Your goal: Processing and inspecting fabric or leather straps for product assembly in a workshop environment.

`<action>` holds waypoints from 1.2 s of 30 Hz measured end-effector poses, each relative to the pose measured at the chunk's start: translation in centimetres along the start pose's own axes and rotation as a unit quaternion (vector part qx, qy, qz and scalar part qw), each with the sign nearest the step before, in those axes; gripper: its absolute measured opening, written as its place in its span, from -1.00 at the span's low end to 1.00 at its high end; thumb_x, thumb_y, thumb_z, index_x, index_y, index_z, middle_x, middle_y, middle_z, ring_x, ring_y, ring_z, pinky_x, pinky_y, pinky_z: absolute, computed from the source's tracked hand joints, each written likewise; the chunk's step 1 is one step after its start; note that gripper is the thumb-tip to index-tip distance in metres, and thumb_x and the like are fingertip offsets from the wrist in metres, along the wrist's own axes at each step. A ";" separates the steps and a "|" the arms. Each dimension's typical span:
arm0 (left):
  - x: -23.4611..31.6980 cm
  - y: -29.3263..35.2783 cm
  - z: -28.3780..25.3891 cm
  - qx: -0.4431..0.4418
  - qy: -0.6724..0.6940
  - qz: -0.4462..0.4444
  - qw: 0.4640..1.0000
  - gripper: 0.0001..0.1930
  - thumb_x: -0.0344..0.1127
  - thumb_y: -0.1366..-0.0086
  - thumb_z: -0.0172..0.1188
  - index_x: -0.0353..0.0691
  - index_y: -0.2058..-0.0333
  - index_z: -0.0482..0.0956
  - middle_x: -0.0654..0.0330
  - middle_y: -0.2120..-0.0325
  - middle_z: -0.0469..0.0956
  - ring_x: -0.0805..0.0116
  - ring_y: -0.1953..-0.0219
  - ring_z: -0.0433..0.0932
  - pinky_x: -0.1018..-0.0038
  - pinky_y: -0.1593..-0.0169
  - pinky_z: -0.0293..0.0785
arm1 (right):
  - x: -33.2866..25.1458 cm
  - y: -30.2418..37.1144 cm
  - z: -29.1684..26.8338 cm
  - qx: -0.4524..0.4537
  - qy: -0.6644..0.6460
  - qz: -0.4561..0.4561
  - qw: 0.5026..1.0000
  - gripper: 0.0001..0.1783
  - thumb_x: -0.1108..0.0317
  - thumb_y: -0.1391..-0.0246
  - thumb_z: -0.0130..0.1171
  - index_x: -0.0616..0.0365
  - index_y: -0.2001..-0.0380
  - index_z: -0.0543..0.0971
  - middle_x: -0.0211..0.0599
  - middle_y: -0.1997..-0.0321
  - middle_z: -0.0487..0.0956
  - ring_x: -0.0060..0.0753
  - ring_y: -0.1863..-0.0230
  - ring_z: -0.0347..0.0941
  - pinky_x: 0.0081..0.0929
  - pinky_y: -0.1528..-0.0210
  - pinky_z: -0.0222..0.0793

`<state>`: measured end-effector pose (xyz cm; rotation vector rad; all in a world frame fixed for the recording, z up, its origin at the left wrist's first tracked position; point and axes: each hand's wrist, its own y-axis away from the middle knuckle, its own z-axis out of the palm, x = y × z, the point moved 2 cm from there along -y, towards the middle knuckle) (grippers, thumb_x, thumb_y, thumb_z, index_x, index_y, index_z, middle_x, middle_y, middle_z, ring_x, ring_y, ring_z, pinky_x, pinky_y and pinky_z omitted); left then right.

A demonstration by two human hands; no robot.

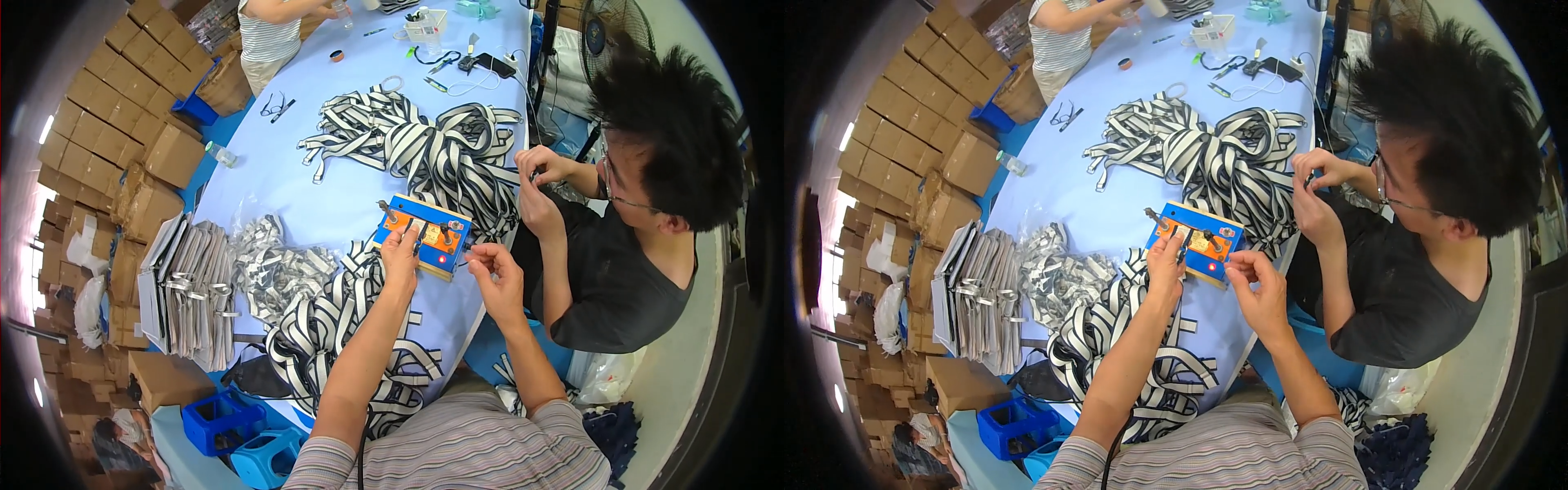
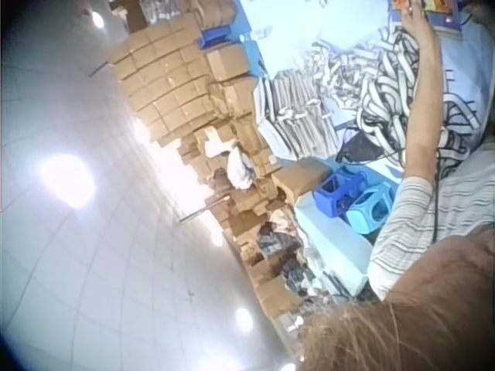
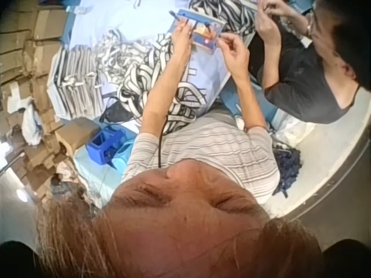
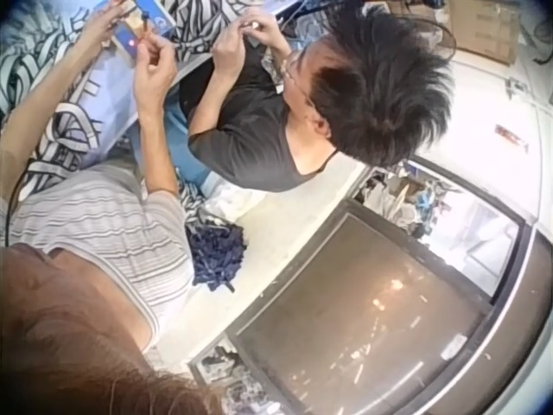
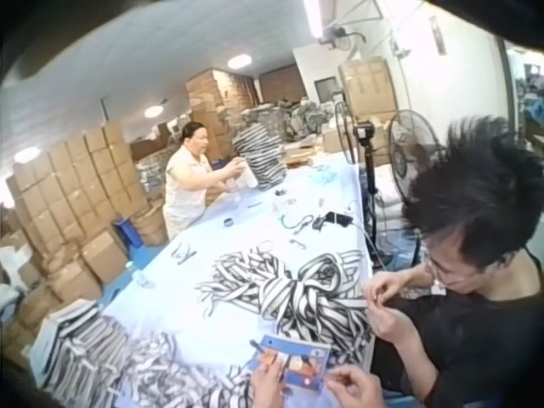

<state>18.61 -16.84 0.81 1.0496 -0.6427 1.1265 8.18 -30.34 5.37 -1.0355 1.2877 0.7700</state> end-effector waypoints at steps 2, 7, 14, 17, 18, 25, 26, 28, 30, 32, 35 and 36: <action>-0.2 -0.3 -0.3 -0.008 -0.004 -0.002 1.000 -0.95 -0.34 -0.12 0.06 -0.14 0.46 0.44 0.42 0.61 0.46 0.76 0.76 0.25 0.79 0.78 -0.03 | -0.1 0.2 0.0 -0.001 0.000 -0.003 1.000 -0.82 0.52 0.07 0.03 0.32 0.32 0.39 -0.28 0.41 0.50 -0.62 0.43 0.40 -0.70 0.34 0.31; -0.4 -0.4 -0.3 0.014 -0.007 -0.006 1.000 -0.95 -0.34 -0.12 0.06 -0.14 0.45 0.43 0.42 0.61 0.45 0.75 0.77 0.24 0.78 0.79 -0.03 | -0.4 0.5 0.1 -0.004 -0.002 -0.005 1.000 -0.82 0.51 0.07 0.03 0.32 0.33 0.39 -0.26 0.42 0.51 -0.60 0.44 0.41 -0.70 0.34 0.32; -0.3 -0.2 -0.3 -0.024 0.015 -0.023 0.999 -0.94 -0.34 -0.12 0.05 -0.15 0.45 0.39 0.40 0.66 0.40 0.70 0.83 0.17 0.76 0.80 -0.06 | -0.3 0.6 0.2 -0.009 -0.004 -0.009 1.000 -0.84 0.51 0.06 0.02 0.33 0.35 0.40 -0.26 0.44 0.50 -0.58 0.44 0.42 -0.68 0.36 0.34; -0.2 -0.2 -0.1 -0.013 0.012 -0.032 0.999 -0.93 -0.34 -0.12 0.05 -0.17 0.43 0.38 0.38 0.67 0.39 0.68 0.84 0.14 0.74 0.80 -0.07 | -0.4 0.5 0.3 -0.013 -0.002 -0.011 1.000 -0.84 0.51 0.06 0.01 0.33 0.35 0.40 -0.26 0.44 0.50 -0.58 0.43 0.43 -0.68 0.35 0.34; -0.2 -0.3 -0.1 -0.013 0.012 -0.032 0.999 -0.93 -0.34 -0.12 0.05 -0.17 0.43 0.38 0.38 0.67 0.39 0.68 0.84 0.14 0.74 0.80 -0.07 | -0.4 0.5 0.3 -0.018 -0.001 -0.007 1.000 -0.84 0.52 0.06 0.01 0.33 0.35 0.40 -0.26 0.43 0.50 -0.57 0.42 0.43 -0.68 0.35 0.35; -0.4 -0.8 -0.9 -0.045 -0.010 -0.053 0.997 -0.93 -0.29 -0.08 0.11 -0.09 0.46 0.43 0.47 0.60 0.43 0.74 0.68 0.26 0.78 0.70 0.01 | -0.2 0.7 0.3 -0.017 -0.008 -0.003 1.000 -0.85 0.52 0.05 0.00 0.32 0.35 0.40 -0.26 0.42 0.49 -0.57 0.41 0.44 -0.67 0.35 0.35; -0.3 -0.8 -0.8 -0.044 -0.014 -0.054 0.997 -0.93 -0.29 -0.08 0.11 -0.09 0.46 0.43 0.47 0.60 0.43 0.74 0.68 0.26 0.78 0.70 0.01 | -0.2 0.8 0.3 -0.016 -0.009 -0.004 1.000 -0.86 0.52 0.05 0.00 0.32 0.35 0.40 -0.27 0.42 0.49 -0.57 0.41 0.43 -0.67 0.35 0.35; -0.2 -0.7 -0.4 -0.034 -0.008 -0.050 0.998 -0.92 -0.32 -0.09 0.09 -0.14 0.47 0.39 0.41 0.64 0.40 0.70 0.77 0.18 0.76 0.75 -0.04 | -0.1 0.8 0.3 -0.016 -0.009 -0.006 1.000 -0.86 0.52 0.05 0.00 0.31 0.35 0.40 -0.27 0.42 0.49 -0.57 0.41 0.43 -0.67 0.35 0.35; -0.2 -0.7 -0.4 -0.023 -0.002 -0.046 0.999 -0.91 -0.35 -0.11 0.06 -0.19 0.48 0.36 0.35 0.68 0.38 0.66 0.86 0.11 0.73 0.80 -0.08 | -0.1 0.8 0.3 -0.018 -0.011 -0.001 1.000 -0.86 0.53 0.05 0.00 0.32 0.35 0.40 -0.28 0.42 0.49 -0.57 0.40 0.43 -0.68 0.35 0.35; -0.3 -0.8 -0.8 -0.036 -0.013 -0.060 0.997 -0.94 -0.31 -0.07 0.12 -0.08 0.49 0.43 0.48 0.61 0.42 0.73 0.68 0.27 0.79 0.69 0.03 | -0.2 0.8 0.3 -0.019 -0.011 0.000 1.000 -0.86 0.53 0.05 0.00 0.32 0.35 0.40 -0.28 0.43 0.49 -0.58 0.41 0.43 -0.68 0.35 0.34; -0.4 -0.9 -0.8 -0.029 -0.014 -0.066 0.997 -0.94 -0.31 -0.07 0.13 -0.09 0.50 0.43 0.48 0.62 0.42 0.73 0.69 0.26 0.78 0.69 0.03 | -0.4 0.7 0.4 -0.019 -0.012 -0.002 1.000 -0.86 0.52 0.06 0.01 0.32 0.36 0.40 -0.30 0.44 0.49 -0.58 0.42 0.43 -0.69 0.35 0.34; -0.4 -0.9 -0.8 -0.030 -0.014 -0.066 0.997 -0.94 -0.31 -0.07 0.13 -0.09 0.50 0.43 0.48 0.62 0.42 0.73 0.69 0.26 0.78 0.69 0.03 | -0.5 0.7 0.4 -0.019 -0.015 -0.004 1.000 -0.86 0.52 0.06 0.01 0.31 0.36 0.40 -0.30 0.44 0.48 -0.58 0.42 0.43 -0.69 0.36 0.33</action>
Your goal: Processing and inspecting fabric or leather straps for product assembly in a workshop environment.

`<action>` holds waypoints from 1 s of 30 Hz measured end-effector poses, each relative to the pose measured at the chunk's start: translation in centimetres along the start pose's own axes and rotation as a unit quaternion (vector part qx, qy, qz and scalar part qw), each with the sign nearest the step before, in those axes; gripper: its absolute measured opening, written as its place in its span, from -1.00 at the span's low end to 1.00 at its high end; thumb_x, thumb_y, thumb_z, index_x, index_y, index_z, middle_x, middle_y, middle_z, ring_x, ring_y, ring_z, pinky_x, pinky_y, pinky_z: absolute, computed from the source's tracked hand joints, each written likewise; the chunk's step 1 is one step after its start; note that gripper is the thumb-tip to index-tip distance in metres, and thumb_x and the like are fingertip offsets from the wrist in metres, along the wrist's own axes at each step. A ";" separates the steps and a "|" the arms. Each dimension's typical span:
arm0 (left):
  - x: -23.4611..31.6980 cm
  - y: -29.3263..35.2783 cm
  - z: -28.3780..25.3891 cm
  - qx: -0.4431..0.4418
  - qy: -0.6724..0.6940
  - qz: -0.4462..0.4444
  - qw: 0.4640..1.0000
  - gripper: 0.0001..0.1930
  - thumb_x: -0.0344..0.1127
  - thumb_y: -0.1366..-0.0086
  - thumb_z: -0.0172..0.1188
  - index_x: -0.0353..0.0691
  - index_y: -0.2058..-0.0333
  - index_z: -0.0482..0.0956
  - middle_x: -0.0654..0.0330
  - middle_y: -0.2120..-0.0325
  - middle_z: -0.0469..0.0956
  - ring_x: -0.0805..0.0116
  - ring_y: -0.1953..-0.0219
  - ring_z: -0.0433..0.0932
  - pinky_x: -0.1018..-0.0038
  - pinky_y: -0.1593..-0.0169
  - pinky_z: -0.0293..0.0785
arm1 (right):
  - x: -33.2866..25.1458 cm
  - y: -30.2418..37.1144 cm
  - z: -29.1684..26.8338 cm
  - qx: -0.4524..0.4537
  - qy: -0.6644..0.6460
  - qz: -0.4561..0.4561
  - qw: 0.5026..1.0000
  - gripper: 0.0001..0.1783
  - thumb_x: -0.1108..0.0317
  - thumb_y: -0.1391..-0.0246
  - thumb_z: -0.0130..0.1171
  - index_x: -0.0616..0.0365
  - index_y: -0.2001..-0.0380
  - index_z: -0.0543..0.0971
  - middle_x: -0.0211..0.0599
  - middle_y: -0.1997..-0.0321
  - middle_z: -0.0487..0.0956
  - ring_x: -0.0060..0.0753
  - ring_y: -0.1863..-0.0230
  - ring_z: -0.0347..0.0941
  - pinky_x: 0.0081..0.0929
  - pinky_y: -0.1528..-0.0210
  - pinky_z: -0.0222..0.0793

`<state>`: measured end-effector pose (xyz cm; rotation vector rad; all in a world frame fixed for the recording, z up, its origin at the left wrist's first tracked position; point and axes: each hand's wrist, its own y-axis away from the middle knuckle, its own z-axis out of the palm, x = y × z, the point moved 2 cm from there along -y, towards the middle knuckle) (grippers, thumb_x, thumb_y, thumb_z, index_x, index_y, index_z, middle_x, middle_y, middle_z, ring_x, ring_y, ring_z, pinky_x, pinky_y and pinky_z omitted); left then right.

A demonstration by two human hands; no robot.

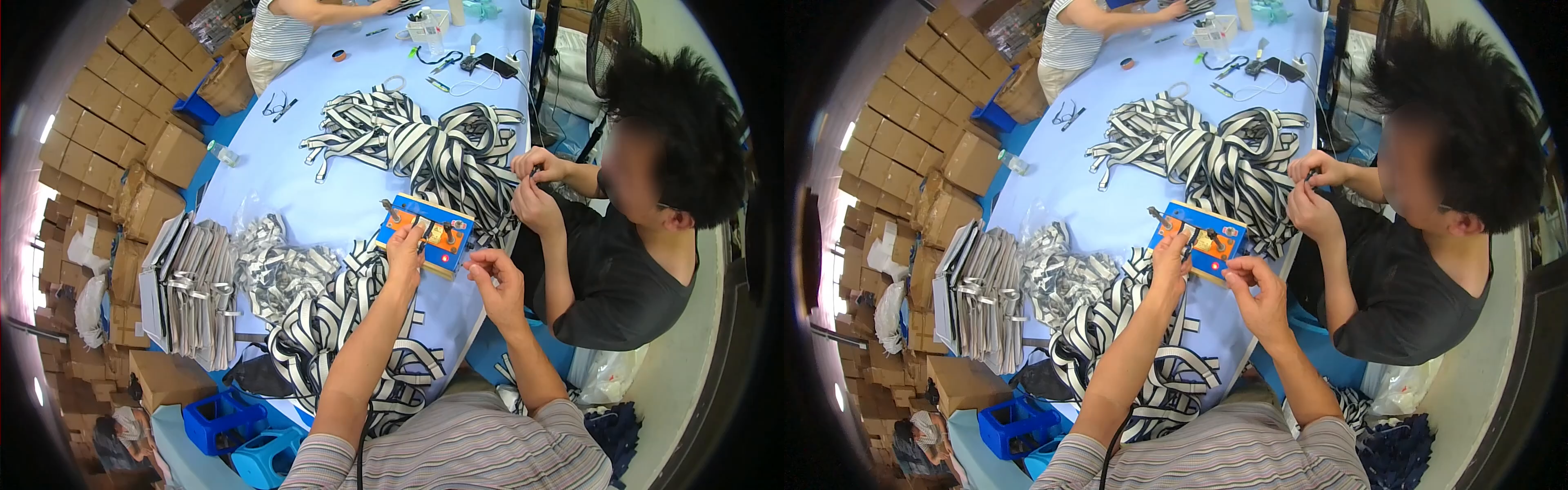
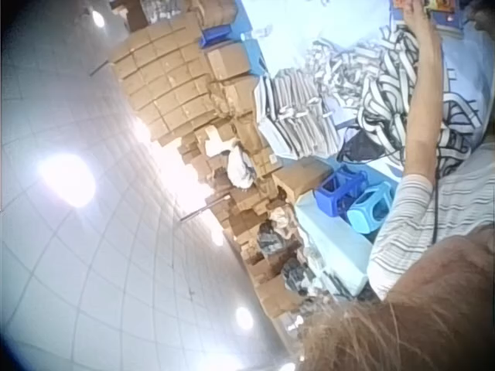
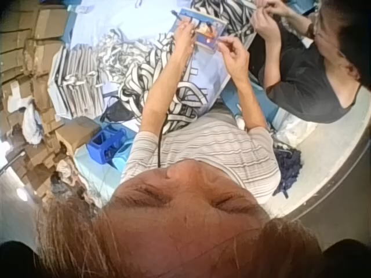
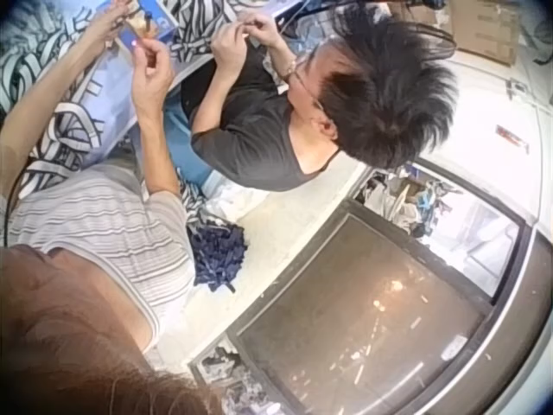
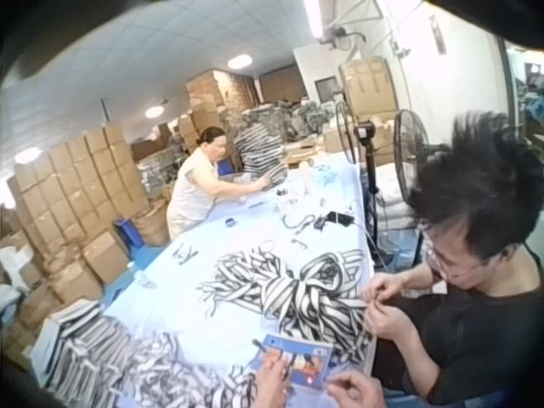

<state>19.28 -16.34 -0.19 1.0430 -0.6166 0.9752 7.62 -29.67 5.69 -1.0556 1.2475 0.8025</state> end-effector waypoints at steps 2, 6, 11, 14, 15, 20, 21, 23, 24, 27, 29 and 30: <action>0.1 0.0 0.1 -0.006 0.006 0.002 1.000 -0.93 -0.31 -0.07 0.12 -0.10 0.51 0.43 0.47 0.63 0.42 0.72 0.71 0.24 0.77 0.71 0.00 | -0.2 -0.1 0.0 0.000 -0.004 0.001 1.000 -0.86 0.52 0.06 0.01 0.31 0.36 0.40 -0.31 0.45 0.48 -0.59 0.42 0.43 -0.69 0.36 0.33; -0.1 0.2 0.1 0.004 0.010 -0.001 1.000 -0.93 -0.32 -0.07 0.12 -0.13 0.51 0.43 0.44 0.64 0.41 0.71 0.75 0.20 0.75 0.73 -0.02 | -0.2 -0.1 0.0 0.001 -0.011 0.002 1.000 -0.87 0.52 0.06 0.01 0.31 0.36 0.40 -0.31 0.45 0.48 -0.59 0.43 0.43 -0.70 0.36 0.32; 0.0 0.4 0.4 0.001 0.014 0.009 1.000 -0.91 -0.33 -0.08 0.11 -0.18 0.49 0.42 0.40 0.64 0.41 0.70 0.79 0.15 0.73 0.76 -0.08 | -0.2 0.0 0.0 0.000 -0.012 0.001 1.000 -0.86 0.52 0.06 0.01 0.31 0.36 0.40 -0.28 0.45 0.50 -0.60 0.45 0.42 -0.70 0.36 0.33; 0.0 0.4 0.4 0.005 0.023 0.007 1.000 -0.91 -0.33 -0.08 0.11 -0.18 0.49 0.41 0.40 0.64 0.41 0.70 0.79 0.16 0.73 0.77 -0.08 | -0.3 0.1 0.0 0.001 -0.015 0.005 1.000 -0.85 0.51 0.06 0.01 0.31 0.35 0.40 -0.27 0.45 0.51 -0.60 0.45 0.42 -0.70 0.36 0.33; 0.0 0.4 0.3 0.005 0.023 0.007 1.000 -0.91 -0.33 -0.08 0.11 -0.18 0.49 0.41 0.40 0.64 0.41 0.70 0.79 0.16 0.73 0.77 -0.08 | -0.3 0.1 0.0 0.002 -0.018 0.008 1.000 -0.85 0.51 0.06 0.01 0.31 0.35 0.40 -0.26 0.45 0.51 -0.60 0.46 0.42 -0.70 0.36 0.33; 0.6 0.7 0.8 0.013 0.022 0.008 1.000 -0.91 -0.34 -0.09 0.07 -0.17 0.51 0.36 0.35 0.70 0.37 0.63 0.88 0.09 0.70 0.81 -0.09 | -0.1 0.3 0.0 -0.001 -0.009 0.008 1.000 -0.85 0.51 0.06 0.01 0.30 0.35 0.40 -0.27 0.45 0.52 -0.60 0.46 0.42 -0.69 0.37 0.34; 0.6 0.8 0.8 0.013 0.022 0.008 1.000 -0.91 -0.34 -0.09 0.07 -0.17 0.51 0.36 0.35 0.70 0.37 0.63 0.88 0.09 0.70 0.81 -0.09 | -0.1 0.3 0.0 -0.002 -0.007 0.007 1.000 -0.85 0.51 0.06 0.01 0.30 0.35 0.40 -0.27 0.45 0.52 -0.60 0.46 0.42 -0.69 0.37 0.34; 0.6 0.8 0.8 0.015 0.025 0.005 1.000 -0.91 -0.34 -0.09 0.07 -0.17 0.51 0.36 0.35 0.70 0.36 0.63 0.88 0.10 0.70 0.81 -0.10 | 0.0 0.4 0.0 -0.004 -0.002 0.007 1.000 -0.85 0.51 0.06 0.01 0.30 0.35 0.40 -0.26 0.45 0.52 -0.59 0.46 0.42 -0.68 0.37 0.34; 0.7 0.8 0.8 0.015 0.026 0.005 1.000 -0.91 -0.34 -0.09 0.07 -0.17 0.51 0.36 0.35 0.70 0.36 0.63 0.88 0.10 0.70 0.81 -0.10 | 0.0 0.4 0.0 -0.006 0.002 0.006 1.000 -0.85 0.51 0.06 0.01 0.30 0.35 0.40 -0.26 0.44 0.52 -0.59 0.46 0.42 -0.68 0.37 0.34; 0.8 0.7 0.6 0.008 0.021 -0.003 1.000 -0.90 -0.34 -0.09 0.07 -0.17 0.50 0.36 0.35 0.69 0.36 0.63 0.88 0.10 0.69 0.81 -0.10 | -0.1 0.5 0.1 -0.006 -0.007 0.009 1.000 -0.86 0.50 0.06 0.01 0.30 0.36 0.40 -0.26 0.45 0.52 -0.59 0.46 0.42 -0.68 0.37 0.35; 0.8 0.6 0.5 -0.003 0.018 -0.027 0.999 -0.90 -0.33 -0.08 0.08 -0.17 0.51 0.35 0.35 0.69 0.36 0.63 0.88 0.09 0.69 0.81 -0.10 | -0.2 0.6 0.2 -0.005 -0.009 0.011 1.000 -0.86 0.50 0.05 0.01 0.30 0.36 0.40 -0.26 0.45 0.52 -0.59 0.46 0.42 -0.68 0.37 0.35; 0.8 0.6 0.5 -0.003 0.018 -0.027 0.999 -0.90 -0.33 -0.08 0.08 -0.17 0.51 0.35 0.35 0.69 0.36 0.63 0.88 0.09 0.69 0.81 -0.10 | -0.2 0.6 0.2 -0.003 -0.011 0.014 1.000 -0.86 0.51 0.05 0.01 0.30 0.36 0.40 -0.26 0.45 0.51 -0.60 0.46 0.42 -0.68 0.37 0.35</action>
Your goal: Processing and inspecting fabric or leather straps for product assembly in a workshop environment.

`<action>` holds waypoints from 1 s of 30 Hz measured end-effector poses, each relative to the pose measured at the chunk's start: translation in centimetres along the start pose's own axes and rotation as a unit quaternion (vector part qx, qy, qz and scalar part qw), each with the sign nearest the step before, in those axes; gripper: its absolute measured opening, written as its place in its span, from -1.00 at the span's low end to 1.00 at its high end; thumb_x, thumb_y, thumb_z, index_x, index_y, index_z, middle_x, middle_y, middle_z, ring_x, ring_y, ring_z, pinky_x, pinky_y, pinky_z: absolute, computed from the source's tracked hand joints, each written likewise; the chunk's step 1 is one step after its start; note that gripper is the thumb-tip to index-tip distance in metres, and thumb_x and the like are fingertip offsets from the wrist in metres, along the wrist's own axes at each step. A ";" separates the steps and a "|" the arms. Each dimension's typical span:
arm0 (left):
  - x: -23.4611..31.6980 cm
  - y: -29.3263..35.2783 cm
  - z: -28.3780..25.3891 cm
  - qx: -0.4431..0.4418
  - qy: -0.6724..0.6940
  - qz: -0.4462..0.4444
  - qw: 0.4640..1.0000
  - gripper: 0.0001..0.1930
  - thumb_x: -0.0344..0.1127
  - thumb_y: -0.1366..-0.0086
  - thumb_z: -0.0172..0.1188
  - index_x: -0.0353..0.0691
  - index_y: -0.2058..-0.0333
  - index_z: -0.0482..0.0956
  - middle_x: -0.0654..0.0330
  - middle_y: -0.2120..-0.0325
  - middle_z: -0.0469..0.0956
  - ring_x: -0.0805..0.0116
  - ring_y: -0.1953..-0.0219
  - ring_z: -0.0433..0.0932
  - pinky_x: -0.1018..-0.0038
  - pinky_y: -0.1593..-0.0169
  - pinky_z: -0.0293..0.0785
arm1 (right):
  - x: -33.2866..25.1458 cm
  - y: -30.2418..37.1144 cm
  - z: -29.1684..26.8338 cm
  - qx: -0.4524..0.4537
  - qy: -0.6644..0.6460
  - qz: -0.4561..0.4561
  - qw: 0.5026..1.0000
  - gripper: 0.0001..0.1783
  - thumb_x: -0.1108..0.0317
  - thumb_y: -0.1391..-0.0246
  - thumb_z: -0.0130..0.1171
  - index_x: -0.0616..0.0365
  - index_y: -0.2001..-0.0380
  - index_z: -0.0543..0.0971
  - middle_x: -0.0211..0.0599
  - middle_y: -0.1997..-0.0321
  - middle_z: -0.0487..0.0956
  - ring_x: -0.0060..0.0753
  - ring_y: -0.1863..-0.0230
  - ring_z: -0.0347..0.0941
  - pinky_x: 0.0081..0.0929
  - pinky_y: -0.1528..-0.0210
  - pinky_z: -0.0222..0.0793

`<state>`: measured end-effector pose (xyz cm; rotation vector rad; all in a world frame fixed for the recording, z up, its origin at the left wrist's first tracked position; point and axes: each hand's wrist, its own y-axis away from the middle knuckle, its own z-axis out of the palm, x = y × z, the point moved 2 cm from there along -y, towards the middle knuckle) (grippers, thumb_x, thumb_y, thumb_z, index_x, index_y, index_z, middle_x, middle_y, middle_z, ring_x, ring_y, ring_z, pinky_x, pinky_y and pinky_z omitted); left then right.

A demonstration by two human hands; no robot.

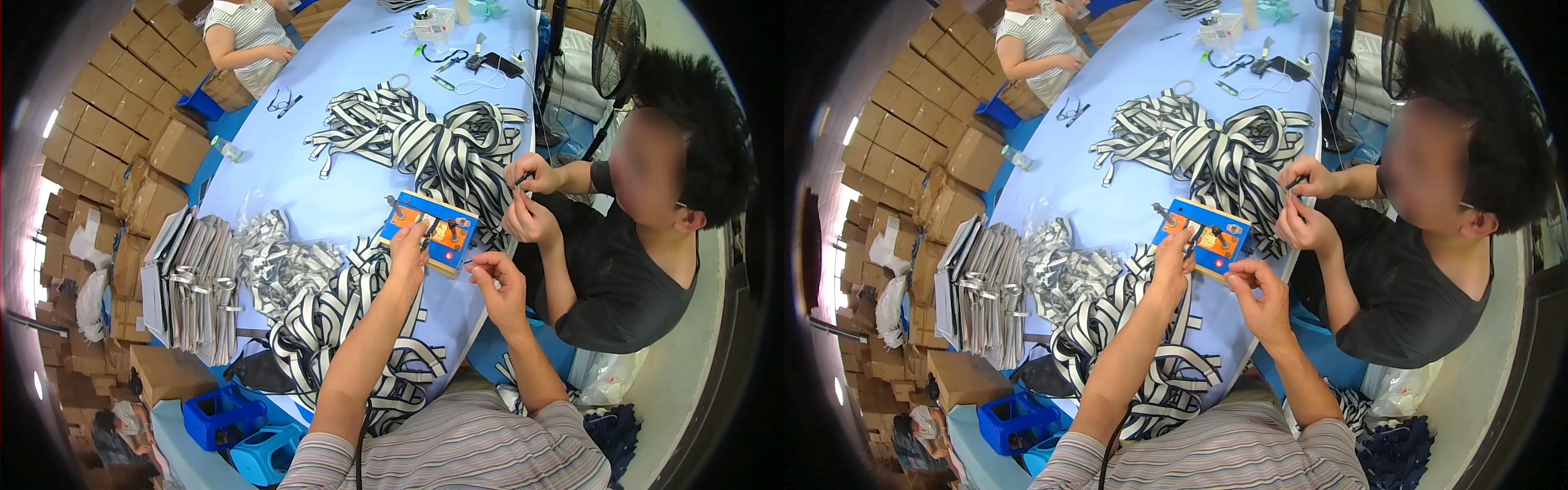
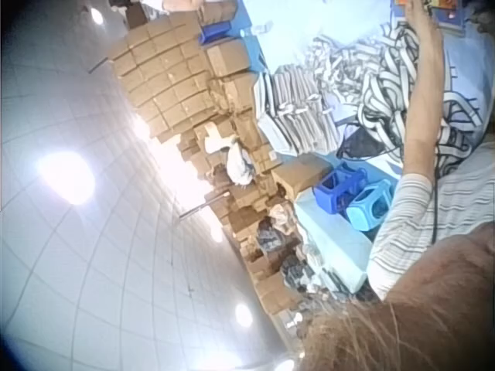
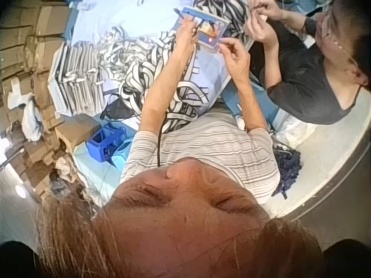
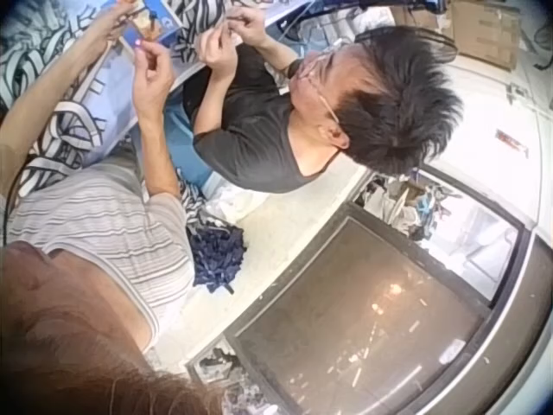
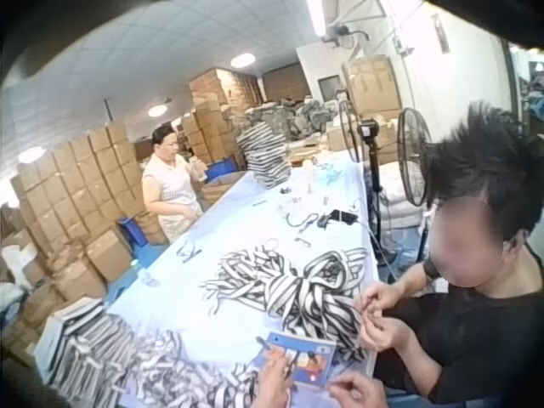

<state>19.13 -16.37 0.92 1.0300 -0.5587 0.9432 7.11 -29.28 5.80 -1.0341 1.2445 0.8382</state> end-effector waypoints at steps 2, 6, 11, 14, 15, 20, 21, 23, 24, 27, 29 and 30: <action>0.0 0.0 0.1 0.000 -0.007 -0.008 1.000 -0.89 -0.34 -0.08 0.08 -0.18 0.52 0.35 0.34 0.69 0.35 0.62 0.88 0.08 0.69 0.81 -0.11 | 0.2 0.0 0.1 0.001 -0.002 -0.001 1.000 -0.86 0.51 0.05 0.01 0.30 0.36 0.40 -0.26 0.45 0.51 -0.60 0.46 0.42 -0.68 0.37 0.35; 0.0 -0.2 -0.1 -0.005 -0.007 -0.007 1.000 -0.89 -0.34 -0.07 0.09 -0.18 0.52 0.35 0.33 0.68 0.35 0.62 0.88 0.08 0.69 0.81 -0.11 | 0.2 0.1 0.1 -0.006 0.001 -0.003 1.000 -0.86 0.51 0.05 0.01 0.30 0.36 0.40 -0.27 0.44 0.51 -0.61 0.46 0.41 -0.69 0.37 0.34; 0.2 0.2 0.4 0.017 -0.033 0.008 0.999 -0.89 -0.34 -0.05 0.11 -0.17 0.52 0.35 0.35 0.68 0.35 0.63 0.88 0.09 0.69 0.81 -0.11 | 0.5 0.1 0.4 -0.003 -0.029 -0.001 1.000 -0.85 0.51 0.05 0.01 0.30 0.35 0.40 -0.28 0.43 0.51 -0.62 0.45 0.40 -0.68 0.36 0.34; 0.2 0.2 0.3 0.017 -0.051 0.014 0.998 -0.89 -0.35 -0.05 0.11 -0.17 0.54 0.36 0.36 0.70 0.36 0.64 0.88 0.09 0.69 0.81 -0.11 | 0.3 0.2 0.4 -0.007 -0.034 0.009 0.999 -0.85 0.51 0.05 0.00 0.29 0.34 0.40 -0.28 0.43 0.50 -0.63 0.44 0.39 -0.69 0.35 0.33; 0.2 0.1 0.3 0.017 -0.050 0.014 0.998 -0.89 -0.35 -0.05 0.11 -0.17 0.54 0.36 0.36 0.70 0.36 0.64 0.88 0.09 0.69 0.81 -0.11 | 0.3 0.2 0.4 -0.010 -0.019 0.011 1.000 -0.85 0.51 0.05 0.00 0.29 0.34 0.40 -0.28 0.43 0.50 -0.63 0.43 0.39 -0.69 0.35 0.33; 0.0 0.2 0.5 0.026 -0.089 0.015 0.996 -0.87 -0.32 -0.02 0.15 -0.16 0.60 0.40 0.42 0.74 0.35 0.68 0.80 0.16 0.72 0.74 -0.05 | 0.3 0.3 0.4 -0.011 -0.025 0.018 0.999 -0.85 0.51 0.04 -0.01 0.29 0.34 0.39 -0.29 0.43 0.50 -0.63 0.42 0.39 -0.69 0.32 0.32; 0.0 0.2 0.5 0.026 -0.089 0.015 0.996 -0.87 -0.32 -0.02 0.15 -0.16 0.60 0.40 0.42 0.74 0.35 0.68 0.80 0.16 0.72 0.74 -0.05 | 0.3 0.3 0.4 -0.009 -0.033 0.015 0.999 -0.85 0.51 0.04 -0.01 0.29 0.33 0.39 -0.30 0.43 0.50 -0.63 0.41 0.38 -0.69 0.31 0.32; 0.1 0.2 0.5 0.019 -0.075 0.025 0.997 -0.87 -0.31 -0.02 0.15 -0.15 0.60 0.40 0.41 0.73 0.36 0.68 0.78 0.18 0.72 0.73 -0.03 | 0.1 0.4 0.4 -0.010 -0.045 0.027 0.999 -0.85 0.51 0.04 -0.01 0.29 0.33 0.39 -0.30 0.43 0.50 -0.63 0.40 0.39 -0.69 0.31 0.32; 0.0 0.3 0.4 0.020 -0.074 0.025 0.997 -0.87 -0.31 -0.02 0.15 -0.15 0.60 0.40 0.41 0.73 0.36 0.68 0.78 0.18 0.72 0.73 -0.03 | 0.1 0.5 0.5 -0.012 -0.059 0.039 0.997 -0.85 0.52 0.04 -0.01 0.29 0.33 0.39 -0.29 0.43 0.50 -0.63 0.39 0.39 -0.70 0.31 0.32; 0.2 0.9 -0.1 0.038 -0.085 0.030 0.995 -0.90 -0.31 -0.04 0.14 -0.16 0.54 0.43 0.40 0.68 0.40 0.70 0.74 0.22 0.72 0.72 -0.01 | 0.4 0.6 0.5 -0.014 -0.052 0.031 0.998 -0.85 0.52 0.04 -0.01 0.29 0.33 0.39 -0.29 0.43 0.49 -0.65 0.42 0.37 -0.71 0.32 0.29; 1.0 2.4 0.1 0.031 -0.036 0.083 0.995 -0.91 -0.33 -0.07 0.13 -0.17 0.46 0.45 0.40 0.62 0.44 0.71 0.68 0.28 0.74 0.70 0.03 | 0.0 0.4 0.6 -0.016 -0.065 0.058 0.996 -0.84 0.53 0.04 -0.01 0.29 0.32 0.39 -0.30 0.42 0.48 -0.66 0.41 0.35 -0.72 0.32 0.28; 1.3 3.2 -0.3 0.008 -0.058 0.102 0.993 -0.90 -0.34 -0.09 0.11 -0.18 0.40 0.45 0.41 0.58 0.45 0.73 0.63 0.31 0.76 0.67 0.09 | 0.0 0.2 0.8 -0.018 -0.079 0.084 0.993 -0.83 0.54 0.05 0.00 0.29 0.31 0.39 -0.31 0.40 0.48 -0.67 0.40 0.33 -0.73 0.32 0.26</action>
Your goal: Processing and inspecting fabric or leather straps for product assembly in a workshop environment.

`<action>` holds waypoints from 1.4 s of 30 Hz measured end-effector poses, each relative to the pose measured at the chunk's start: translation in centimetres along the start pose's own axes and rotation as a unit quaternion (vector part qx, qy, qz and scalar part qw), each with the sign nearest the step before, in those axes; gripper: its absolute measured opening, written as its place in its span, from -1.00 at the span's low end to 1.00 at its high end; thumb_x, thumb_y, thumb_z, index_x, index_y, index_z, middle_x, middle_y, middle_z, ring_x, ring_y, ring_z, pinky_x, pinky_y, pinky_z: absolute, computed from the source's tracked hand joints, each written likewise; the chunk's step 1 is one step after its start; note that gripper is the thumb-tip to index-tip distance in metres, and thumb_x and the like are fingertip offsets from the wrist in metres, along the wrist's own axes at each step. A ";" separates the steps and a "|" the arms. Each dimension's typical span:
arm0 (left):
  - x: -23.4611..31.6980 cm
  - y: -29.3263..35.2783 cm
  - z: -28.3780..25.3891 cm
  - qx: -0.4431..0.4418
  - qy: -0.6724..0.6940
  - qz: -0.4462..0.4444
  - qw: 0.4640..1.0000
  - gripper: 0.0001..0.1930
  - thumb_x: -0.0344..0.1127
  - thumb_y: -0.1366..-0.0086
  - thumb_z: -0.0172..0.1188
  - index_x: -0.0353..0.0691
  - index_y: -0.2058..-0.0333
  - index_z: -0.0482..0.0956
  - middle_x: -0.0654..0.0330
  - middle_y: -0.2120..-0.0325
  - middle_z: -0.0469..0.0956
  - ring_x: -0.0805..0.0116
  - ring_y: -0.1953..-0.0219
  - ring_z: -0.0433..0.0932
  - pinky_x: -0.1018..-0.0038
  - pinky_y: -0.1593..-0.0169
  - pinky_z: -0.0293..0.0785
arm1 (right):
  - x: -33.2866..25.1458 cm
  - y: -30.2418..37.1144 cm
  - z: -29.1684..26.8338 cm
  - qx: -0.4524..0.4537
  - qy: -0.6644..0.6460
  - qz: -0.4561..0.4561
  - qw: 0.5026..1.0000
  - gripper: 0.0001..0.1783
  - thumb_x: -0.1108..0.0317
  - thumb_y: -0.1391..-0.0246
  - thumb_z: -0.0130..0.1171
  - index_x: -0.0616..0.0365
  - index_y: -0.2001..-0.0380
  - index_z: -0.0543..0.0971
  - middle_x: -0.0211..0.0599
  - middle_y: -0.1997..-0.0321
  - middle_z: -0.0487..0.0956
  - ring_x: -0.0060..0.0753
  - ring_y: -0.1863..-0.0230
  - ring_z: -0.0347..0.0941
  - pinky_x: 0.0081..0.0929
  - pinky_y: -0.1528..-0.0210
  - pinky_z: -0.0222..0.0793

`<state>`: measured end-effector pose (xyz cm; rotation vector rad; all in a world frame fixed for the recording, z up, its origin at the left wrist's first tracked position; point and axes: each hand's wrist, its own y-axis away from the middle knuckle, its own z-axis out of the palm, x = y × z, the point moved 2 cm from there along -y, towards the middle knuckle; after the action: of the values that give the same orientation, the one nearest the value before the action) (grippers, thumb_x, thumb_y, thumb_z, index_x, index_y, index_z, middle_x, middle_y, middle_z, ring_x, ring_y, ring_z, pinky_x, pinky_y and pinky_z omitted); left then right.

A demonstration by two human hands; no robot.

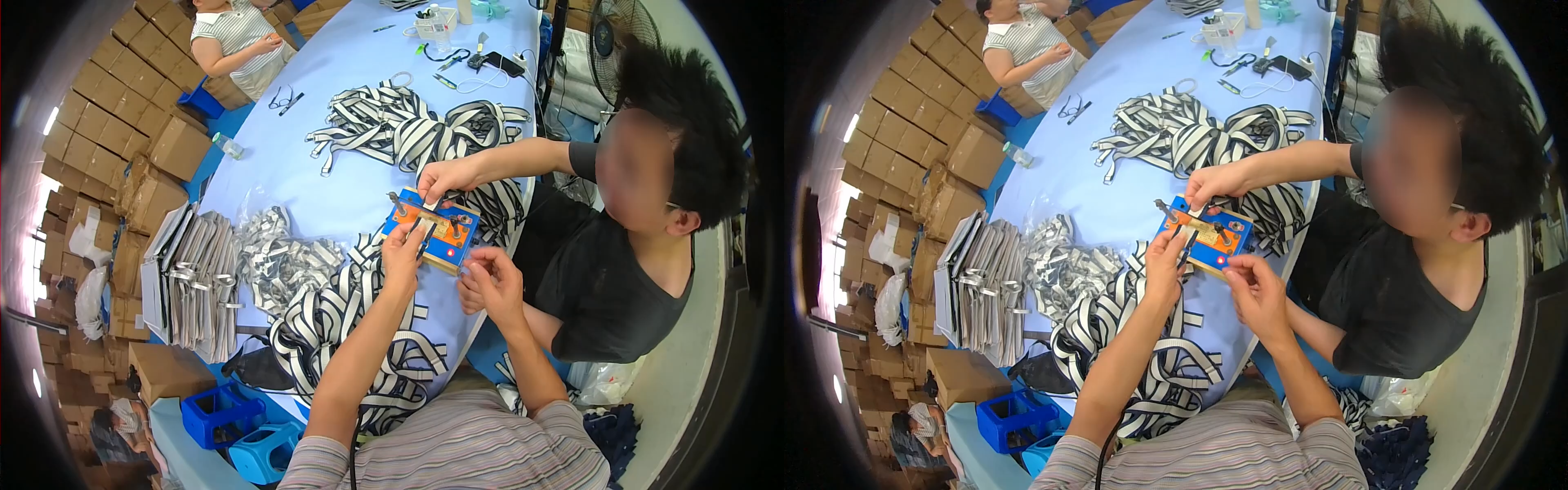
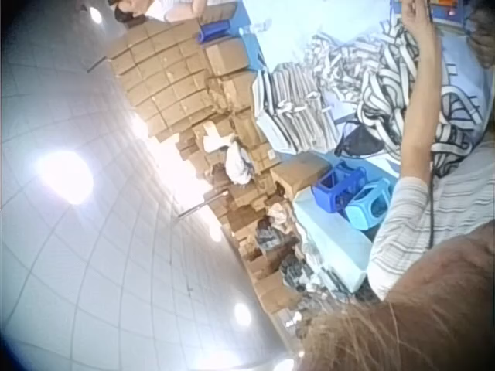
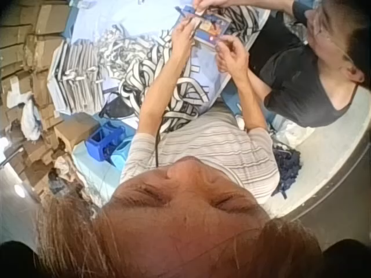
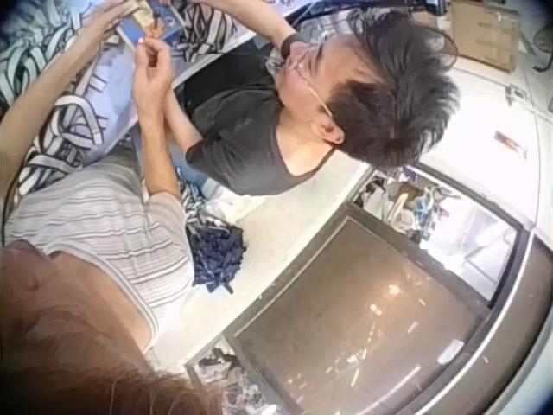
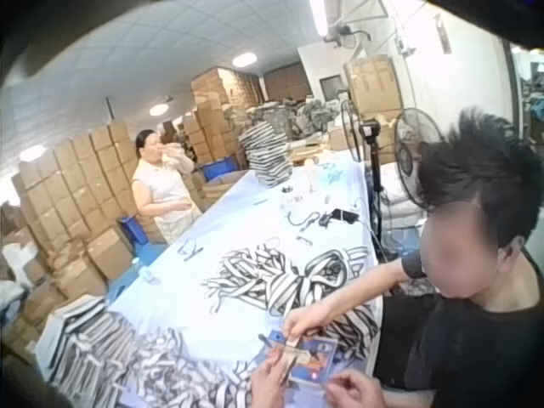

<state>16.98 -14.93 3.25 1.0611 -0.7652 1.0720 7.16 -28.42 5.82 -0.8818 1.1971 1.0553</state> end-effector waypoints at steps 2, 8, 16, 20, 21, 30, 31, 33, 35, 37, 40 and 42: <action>0.3 1.6 -0.9 -0.003 -0.047 0.011 0.999 -0.91 -0.36 -0.09 0.11 -0.18 0.39 0.46 0.42 0.57 0.45 0.75 0.60 0.32 0.78 0.64 0.15 | 0.5 -0.6 0.8 0.003 -0.026 -0.029 0.999 -0.81 0.54 0.06 0.01 0.28 0.29 0.40 -0.33 0.39 0.47 -0.68 0.40 0.31 -0.74 0.33 0.25; 1.3 6.2 -3.0 -0.070 0.008 0.108 0.992 -0.91 -0.48 -0.06 0.12 -0.25 0.40 0.47 0.36 0.53 0.45 0.71 0.58 0.31 0.78 0.58 0.19 | -1.9 -0.8 4.3 -0.110 0.094 -0.132 0.981 -0.88 0.55 0.16 0.07 0.28 0.43 0.45 -0.35 0.49 0.42 -0.59 0.44 0.31 -0.68 0.36 0.24; 3.6 9.3 -4.8 -0.152 -0.042 0.204 0.966 -0.87 -0.59 -0.03 0.06 -0.34 0.39 0.47 0.23 0.45 0.45 0.59 0.41 0.38 0.72 0.34 0.28 | -3.4 1.7 6.3 -0.156 0.031 -0.180 0.971 -0.75 0.54 0.26 0.11 0.23 0.38 0.41 -0.23 0.34 0.42 -0.36 0.27 0.33 -0.52 0.14 0.19; 3.8 10.5 -6.0 -0.160 -0.097 0.229 0.955 -0.90 -0.60 -0.04 0.05 -0.36 0.41 0.46 0.23 0.46 0.44 0.58 0.42 0.37 0.70 0.35 0.28 | -4.9 2.6 7.3 -0.180 0.183 -0.301 0.918 -0.81 0.40 0.28 0.20 0.15 0.50 0.45 -0.38 0.43 0.43 -0.34 0.32 0.34 -0.45 0.15 0.15; 3.7 10.7 -6.6 -0.162 -0.118 0.253 0.946 -0.90 -0.60 -0.04 0.05 -0.36 0.41 0.45 0.23 0.47 0.43 0.58 0.43 0.37 0.70 0.36 0.27 | -5.2 2.4 7.7 -0.183 0.210 -0.336 0.900 -0.85 0.40 0.26 0.17 0.14 0.54 0.44 -0.39 0.45 0.42 -0.34 0.32 0.34 -0.41 0.14 0.14; 4.9 12.2 -8.3 -0.109 -0.010 0.217 0.970 -0.86 -0.58 -0.05 0.05 -0.32 0.36 0.45 0.24 0.41 0.43 0.56 0.36 0.37 0.67 0.25 0.27 | -4.1 1.8 8.6 -0.267 -0.033 -0.211 0.940 -0.35 -0.03 -0.12 -0.32 0.36 -0.05 0.13 -0.11 -0.09 0.23 -0.26 -0.02 0.25 -0.35 -0.09 0.06; 4.9 12.5 -8.5 -0.108 0.004 0.214 0.971 -0.86 -0.58 -0.05 0.05 -0.32 0.36 0.45 0.24 0.41 0.43 0.56 0.36 0.38 0.67 0.25 0.27 | -3.9 2.3 8.5 -0.258 -0.008 -0.216 0.942 -0.32 -0.08 -0.11 -0.36 0.36 -0.03 0.15 -0.10 -0.07 0.25 -0.25 -0.01 0.26 -0.36 -0.07 0.08; 5.0 13.1 -9.1 -0.097 0.003 0.206 0.974 -0.87 -0.60 -0.01 0.04 -0.30 0.41 0.43 0.16 0.41 0.45 0.45 0.32 0.42 0.56 0.18 0.31 | -3.5 3.6 8.3 -0.241 -0.057 -0.192 0.950 -0.39 0.01 -0.09 -0.19 0.37 0.01 0.20 -0.11 0.00 0.31 -0.29 0.02 0.28 -0.38 -0.06 0.10; 4.9 13.6 -9.3 -0.122 0.023 0.225 0.967 -0.86 -0.57 -0.04 0.06 -0.32 0.37 0.44 0.20 0.40 0.43 0.53 0.34 0.40 0.64 0.24 0.30 | -3.2 4.4 8.1 -0.243 0.051 -0.212 0.945 -0.45 0.14 0.02 0.03 0.36 0.07 0.27 -0.14 0.06 0.36 -0.34 0.06 0.30 -0.41 -0.05 0.12; 4.8 14.2 -9.4 -0.123 0.026 0.231 0.965 -0.85 -0.57 -0.02 0.06 -0.32 0.37 0.44 0.18 0.40 0.44 0.49 0.33 0.41 0.62 0.25 0.31 | -3.5 5.4 8.4 -0.211 0.020 -0.191 0.958 -0.53 0.28 0.19 0.20 0.28 0.17 0.37 -0.23 0.18 0.43 -0.39 0.16 0.36 -0.35 -0.04 0.14; 4.7 14.9 -9.5 -0.149 0.041 0.249 0.956 -0.83 -0.59 0.00 0.06 -0.32 0.37 0.44 0.14 0.40 0.44 0.43 0.33 0.41 0.60 0.25 0.32 | -5.2 6.7 9.1 -0.188 0.144 -0.285 0.929 -0.70 0.36 0.29 0.25 0.13 0.37 0.47 -0.38 0.43 0.51 -0.38 0.36 0.41 -0.20 -0.02 0.14; 4.7 15.4 -9.5 -0.159 0.051 0.244 0.955 -0.83 -0.60 0.01 0.06 -0.32 0.37 0.45 0.14 0.40 0.44 0.42 0.33 0.41 0.60 0.26 0.33 | -5.5 7.2 9.3 -0.184 0.147 -0.297 0.925 -0.72 0.37 0.29 0.25 0.11 0.40 0.48 -0.41 0.46 0.50 -0.39 0.37 0.40 -0.24 0.02 0.15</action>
<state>3.88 -2.84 8.95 0.5458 -1.1085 1.3516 2.73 -18.45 12.88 -1.6234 0.8800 0.6624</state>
